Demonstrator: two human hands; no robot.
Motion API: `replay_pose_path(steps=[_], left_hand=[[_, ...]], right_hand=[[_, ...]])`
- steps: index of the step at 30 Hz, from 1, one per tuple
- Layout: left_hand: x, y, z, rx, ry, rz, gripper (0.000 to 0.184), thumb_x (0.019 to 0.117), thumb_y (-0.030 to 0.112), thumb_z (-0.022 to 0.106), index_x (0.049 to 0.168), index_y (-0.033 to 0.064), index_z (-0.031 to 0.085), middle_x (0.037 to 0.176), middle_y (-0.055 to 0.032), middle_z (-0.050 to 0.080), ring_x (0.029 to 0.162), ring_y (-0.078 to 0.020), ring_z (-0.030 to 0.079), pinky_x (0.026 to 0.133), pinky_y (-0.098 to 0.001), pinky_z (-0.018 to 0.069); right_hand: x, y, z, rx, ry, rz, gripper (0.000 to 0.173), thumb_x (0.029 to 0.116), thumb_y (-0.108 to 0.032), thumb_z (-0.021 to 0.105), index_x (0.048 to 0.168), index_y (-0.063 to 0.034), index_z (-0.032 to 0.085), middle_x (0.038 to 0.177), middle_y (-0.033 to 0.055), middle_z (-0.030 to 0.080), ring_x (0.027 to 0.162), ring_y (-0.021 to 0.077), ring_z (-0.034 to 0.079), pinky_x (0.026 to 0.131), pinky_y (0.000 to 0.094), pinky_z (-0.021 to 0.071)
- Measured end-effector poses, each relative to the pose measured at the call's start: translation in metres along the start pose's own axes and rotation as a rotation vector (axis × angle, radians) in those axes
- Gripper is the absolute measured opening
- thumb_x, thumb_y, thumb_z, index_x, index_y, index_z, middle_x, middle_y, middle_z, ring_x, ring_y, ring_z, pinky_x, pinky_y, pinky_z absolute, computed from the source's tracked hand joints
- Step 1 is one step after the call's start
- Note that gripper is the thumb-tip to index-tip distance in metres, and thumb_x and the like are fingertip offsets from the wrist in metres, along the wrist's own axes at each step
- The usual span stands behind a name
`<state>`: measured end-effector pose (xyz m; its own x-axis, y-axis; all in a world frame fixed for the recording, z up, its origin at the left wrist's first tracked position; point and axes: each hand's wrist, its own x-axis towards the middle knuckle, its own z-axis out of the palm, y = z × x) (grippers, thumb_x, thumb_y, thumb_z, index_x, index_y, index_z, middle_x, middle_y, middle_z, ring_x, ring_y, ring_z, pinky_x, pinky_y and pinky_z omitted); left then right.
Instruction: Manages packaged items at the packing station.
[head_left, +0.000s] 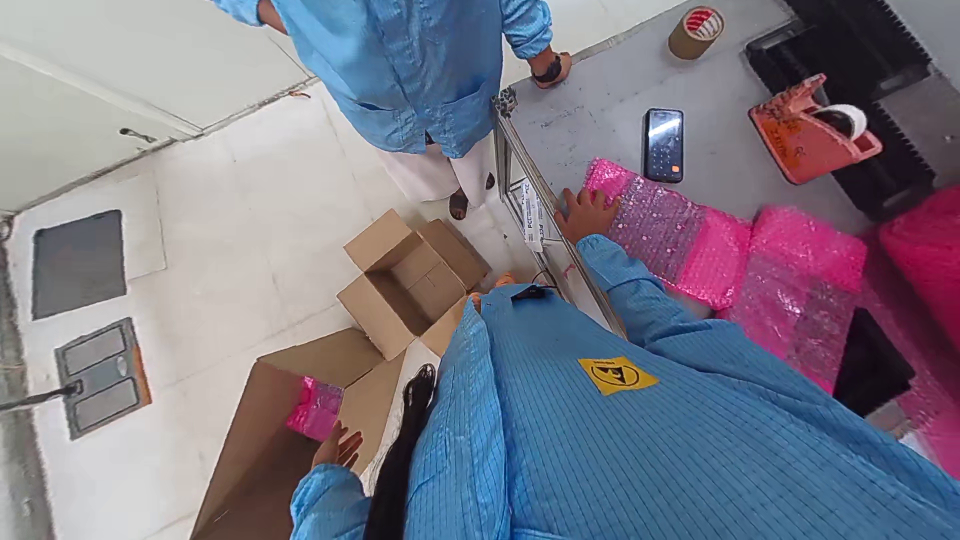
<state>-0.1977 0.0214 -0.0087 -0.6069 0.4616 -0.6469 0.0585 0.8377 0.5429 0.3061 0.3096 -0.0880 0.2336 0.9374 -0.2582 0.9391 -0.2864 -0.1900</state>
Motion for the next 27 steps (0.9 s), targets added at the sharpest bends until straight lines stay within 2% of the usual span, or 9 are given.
replay_pose_path(steps=[1,2,4,6,8,13,16,20,27], left_hand=[[0.034,-0.037,-0.007,-0.009,-0.055,-0.059,0.062,0.1127,0.034,0.029,0.145,-0.0186,0.032,0.132,-0.0480,0.048,0.113,-0.0531,0.060,0.088,-0.0540,0.0514],[0.058,-0.047,-0.003,-0.011,-0.043,-0.235,0.065,0.1114,0.043,0.031,0.150,-0.0087,0.034,0.141,-0.0386,0.049,0.122,-0.0467,0.057,0.098,-0.0542,0.0471],[0.076,-0.043,0.015,-0.018,0.010,-0.441,0.063,0.1101,0.047,0.032,0.153,0.0010,0.036,0.148,-0.0282,0.048,0.131,-0.0398,0.053,0.106,-0.0538,0.0413],[0.081,-0.046,0.026,-0.014,0.008,-0.449,0.062,0.1100,0.046,0.034,0.153,0.0006,0.037,0.147,-0.0282,0.049,0.130,-0.0399,0.053,0.104,-0.0541,0.0420],[0.085,-0.051,0.036,0.000,-0.013,-0.438,0.063,0.1097,0.047,0.035,0.152,0.0006,0.038,0.146,-0.0279,0.050,0.128,-0.0398,0.054,0.103,-0.0543,0.0429],[0.089,-0.052,0.073,0.062,-0.090,-0.450,0.062,0.1097,0.047,0.034,0.152,0.0018,0.039,0.146,-0.0274,0.051,0.128,-0.0391,0.054,0.102,-0.0544,0.0419],[0.080,-0.039,0.101,0.117,-0.142,-0.451,0.061,0.1104,0.045,0.033,0.153,0.0018,0.038,0.146,-0.0270,0.051,0.130,-0.0391,0.053,0.105,-0.0543,0.0405],[0.093,-0.052,0.129,0.167,-0.190,-0.418,0.062,0.1092,0.048,0.036,0.149,0.0013,0.043,0.142,-0.0282,0.054,0.128,-0.0424,0.054,0.104,-0.0580,0.0418],[0.075,-0.052,0.150,0.221,-0.196,-0.422,0.062,0.1096,0.047,0.036,0.152,0.0008,0.039,0.142,-0.0273,0.055,0.128,-0.0412,0.055,0.103,-0.0566,0.0432]], right_hand=[[0.001,0.002,0.003,-0.003,0.014,-0.012,0.061,0.0986,-0.051,0.052,0.152,-0.0232,0.051,0.151,0.0215,0.050,0.145,0.0533,0.032,0.111,0.0818,0.0066],[0.001,0.003,0.004,0.003,0.022,-0.023,0.061,0.0988,-0.052,0.051,0.152,-0.0232,0.051,0.150,0.0217,0.051,0.145,0.0537,0.033,0.111,0.0819,0.0068],[-0.002,0.005,0.000,0.058,0.032,-0.034,0.060,0.1001,-0.054,0.050,0.152,-0.0233,0.051,0.149,0.0201,0.053,0.145,0.0516,0.034,0.112,0.0805,0.0069],[-0.007,0.010,-0.007,0.145,0.096,-0.044,0.059,0.1004,-0.051,0.050,0.151,-0.0203,0.053,0.147,0.0189,0.055,0.144,0.0472,0.039,0.114,0.0778,0.0123],[-0.011,0.019,-0.013,0.203,0.169,-0.039,0.058,0.1006,-0.046,0.053,0.151,-0.0166,0.052,0.152,0.0193,0.050,0.145,0.0456,0.038,0.114,0.0758,0.0171],[-0.005,0.064,-0.026,0.215,0.268,0.111,0.065,0.1003,-0.046,0.051,0.153,-0.0073,0.046,0.159,0.0234,0.040,0.150,0.0461,0.030,0.116,0.0747,0.0151],[0.003,0.094,-0.036,0.213,0.283,0.177,0.068,0.0999,-0.046,0.051,0.153,-0.0048,0.045,0.157,0.0257,0.041,0.149,0.0476,0.032,0.114,0.0754,0.0169],[0.012,0.123,-0.038,0.193,0.210,0.274,0.072,0.1010,-0.053,0.047,0.155,-0.0061,0.043,0.154,0.0269,0.044,0.146,0.0473,0.036,0.116,0.0736,0.0159],[0.006,0.127,-0.033,0.167,0.167,0.243,0.072,0.1006,-0.058,0.043,0.147,-0.0034,0.050,0.145,0.0271,0.052,0.139,0.0464,0.045,0.115,0.0719,0.0191]])
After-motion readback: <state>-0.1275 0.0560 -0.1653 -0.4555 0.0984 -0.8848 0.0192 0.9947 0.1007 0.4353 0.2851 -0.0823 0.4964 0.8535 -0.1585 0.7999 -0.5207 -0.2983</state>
